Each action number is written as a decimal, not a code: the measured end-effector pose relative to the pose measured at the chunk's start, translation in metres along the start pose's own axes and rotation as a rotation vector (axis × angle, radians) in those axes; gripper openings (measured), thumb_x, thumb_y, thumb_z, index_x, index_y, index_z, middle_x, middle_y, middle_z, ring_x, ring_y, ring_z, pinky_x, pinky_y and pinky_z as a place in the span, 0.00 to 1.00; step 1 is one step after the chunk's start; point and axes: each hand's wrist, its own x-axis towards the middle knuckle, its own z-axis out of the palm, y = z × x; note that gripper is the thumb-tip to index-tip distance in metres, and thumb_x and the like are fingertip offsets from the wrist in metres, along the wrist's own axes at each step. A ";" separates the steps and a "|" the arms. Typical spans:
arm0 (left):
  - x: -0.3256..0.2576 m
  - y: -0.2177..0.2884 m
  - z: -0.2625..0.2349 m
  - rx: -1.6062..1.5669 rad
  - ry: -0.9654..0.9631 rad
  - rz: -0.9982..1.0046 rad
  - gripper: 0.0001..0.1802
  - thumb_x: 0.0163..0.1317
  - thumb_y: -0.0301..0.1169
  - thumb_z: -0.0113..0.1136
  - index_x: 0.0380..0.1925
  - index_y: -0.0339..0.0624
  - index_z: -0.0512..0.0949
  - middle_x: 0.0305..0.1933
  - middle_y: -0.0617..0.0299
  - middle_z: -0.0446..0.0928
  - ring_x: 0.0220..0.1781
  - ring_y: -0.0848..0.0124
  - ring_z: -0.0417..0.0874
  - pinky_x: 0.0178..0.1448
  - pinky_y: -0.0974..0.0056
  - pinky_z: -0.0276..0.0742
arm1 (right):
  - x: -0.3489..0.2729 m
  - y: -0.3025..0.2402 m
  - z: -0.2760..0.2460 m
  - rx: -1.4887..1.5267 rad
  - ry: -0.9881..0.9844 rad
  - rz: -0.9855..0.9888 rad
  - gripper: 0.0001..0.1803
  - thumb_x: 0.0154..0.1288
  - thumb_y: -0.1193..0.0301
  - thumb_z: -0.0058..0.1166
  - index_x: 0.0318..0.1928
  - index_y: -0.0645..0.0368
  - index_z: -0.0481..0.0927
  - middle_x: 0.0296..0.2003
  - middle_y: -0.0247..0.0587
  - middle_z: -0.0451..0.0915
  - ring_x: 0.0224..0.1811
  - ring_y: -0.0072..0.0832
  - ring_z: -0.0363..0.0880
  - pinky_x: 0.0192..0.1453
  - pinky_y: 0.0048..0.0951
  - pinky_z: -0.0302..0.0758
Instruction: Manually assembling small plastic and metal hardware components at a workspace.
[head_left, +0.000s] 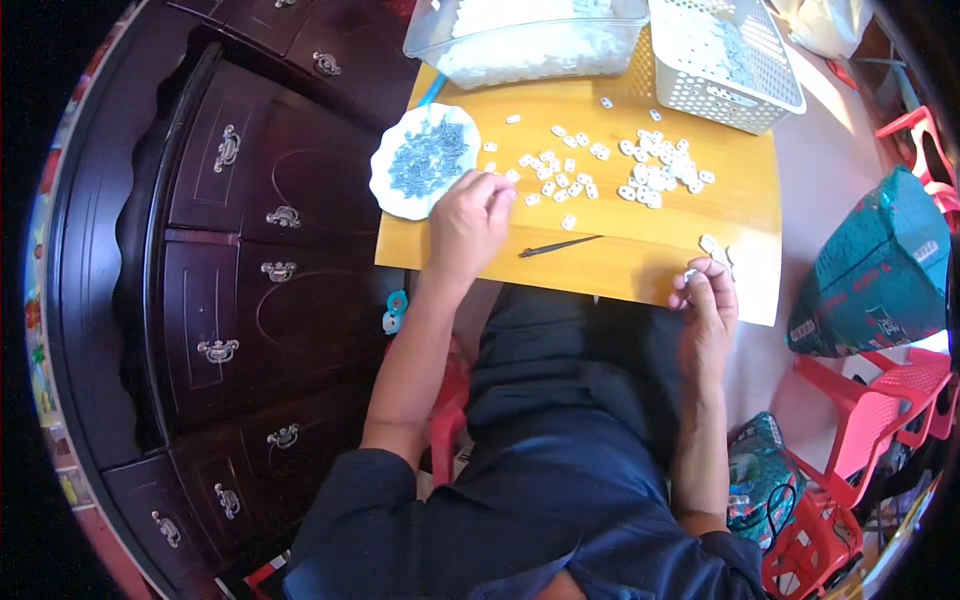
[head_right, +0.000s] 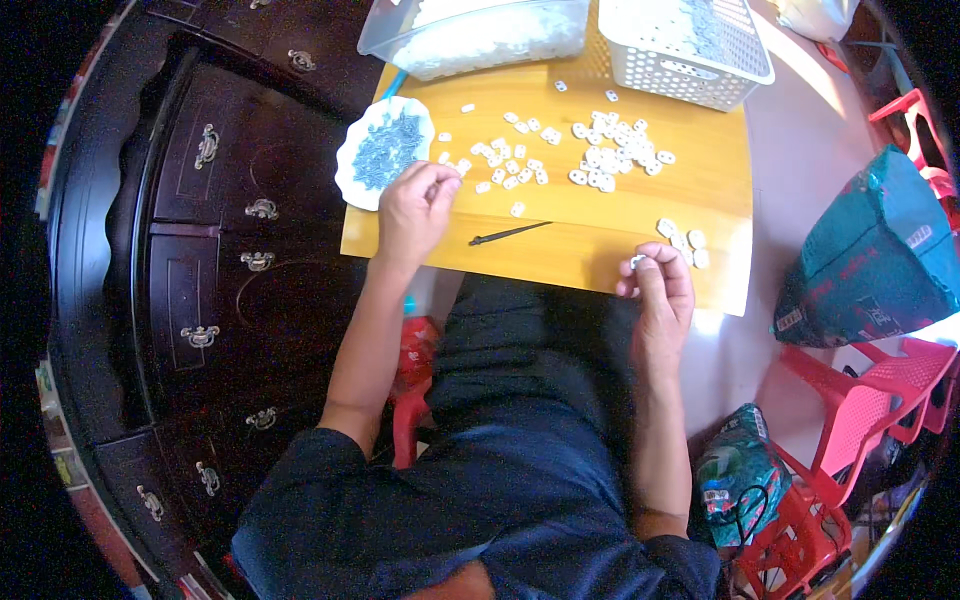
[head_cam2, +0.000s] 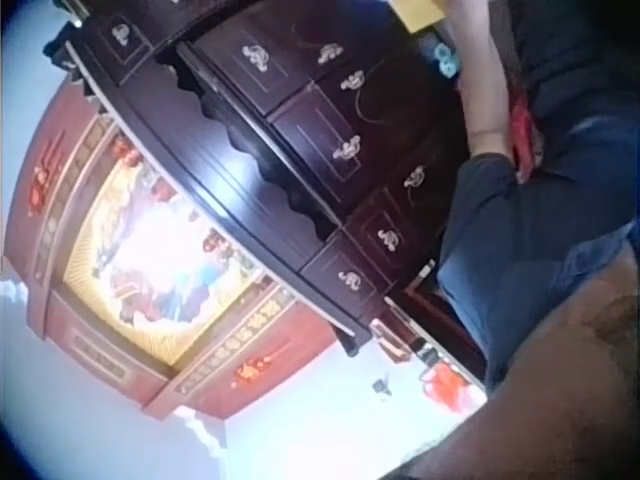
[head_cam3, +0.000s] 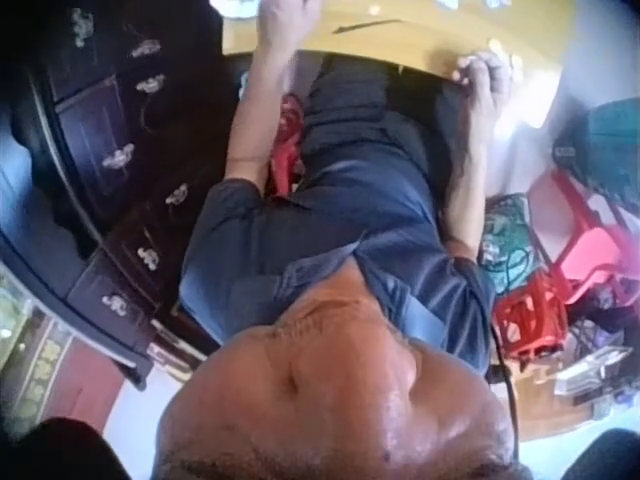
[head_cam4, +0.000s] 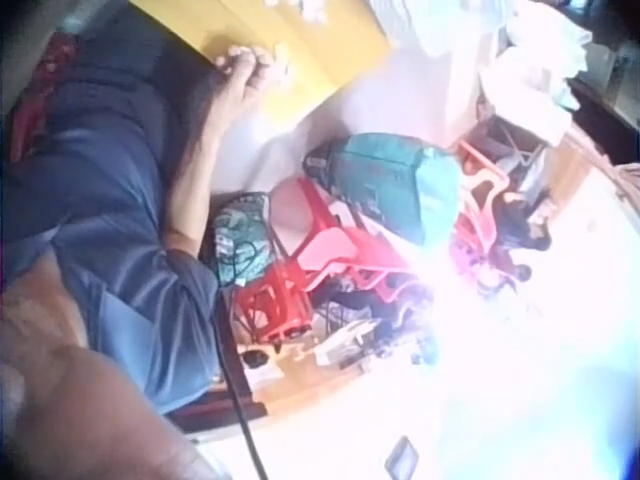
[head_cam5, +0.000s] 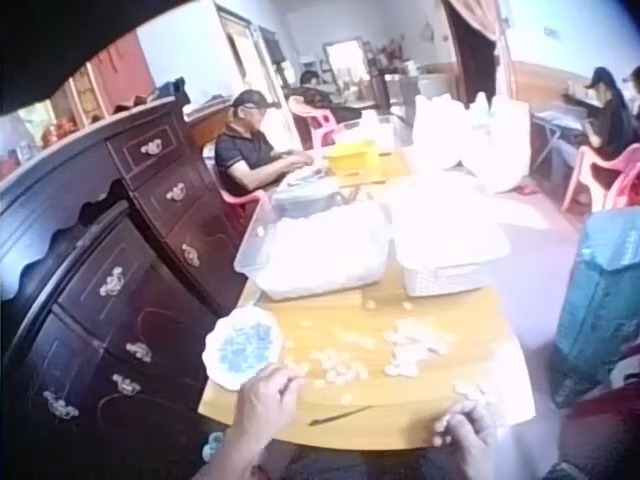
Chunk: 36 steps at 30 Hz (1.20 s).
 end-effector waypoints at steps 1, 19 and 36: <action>0.004 -0.003 -0.008 0.015 -0.007 -0.050 0.03 0.63 0.27 0.64 0.32 0.40 0.82 0.33 0.53 0.82 0.33 0.55 0.84 0.39 0.55 0.79 | 0.000 0.000 0.000 0.002 0.011 -0.005 0.05 0.76 0.73 0.52 0.48 0.57 0.78 0.34 0.34 0.81 0.31 0.19 0.75 0.37 0.20 0.73; 0.011 -0.094 -0.055 0.339 -0.125 -0.185 0.05 0.56 0.33 0.68 0.31 0.47 0.87 0.36 0.56 0.84 0.39 0.53 0.86 0.44 0.52 0.81 | -0.001 0.000 -0.004 0.026 0.024 0.037 0.05 0.75 0.75 0.52 0.48 0.58 0.79 0.34 0.34 0.81 0.30 0.17 0.75 0.36 0.17 0.75; 0.029 -0.101 -0.056 0.521 -0.240 0.080 0.07 0.64 0.30 0.58 0.28 0.41 0.79 0.36 0.52 0.81 0.39 0.50 0.84 0.42 0.47 0.79 | 0.001 -0.002 -0.004 0.041 -0.020 0.054 0.06 0.76 0.72 0.52 0.48 0.58 0.78 0.34 0.32 0.81 0.31 0.17 0.76 0.38 0.17 0.73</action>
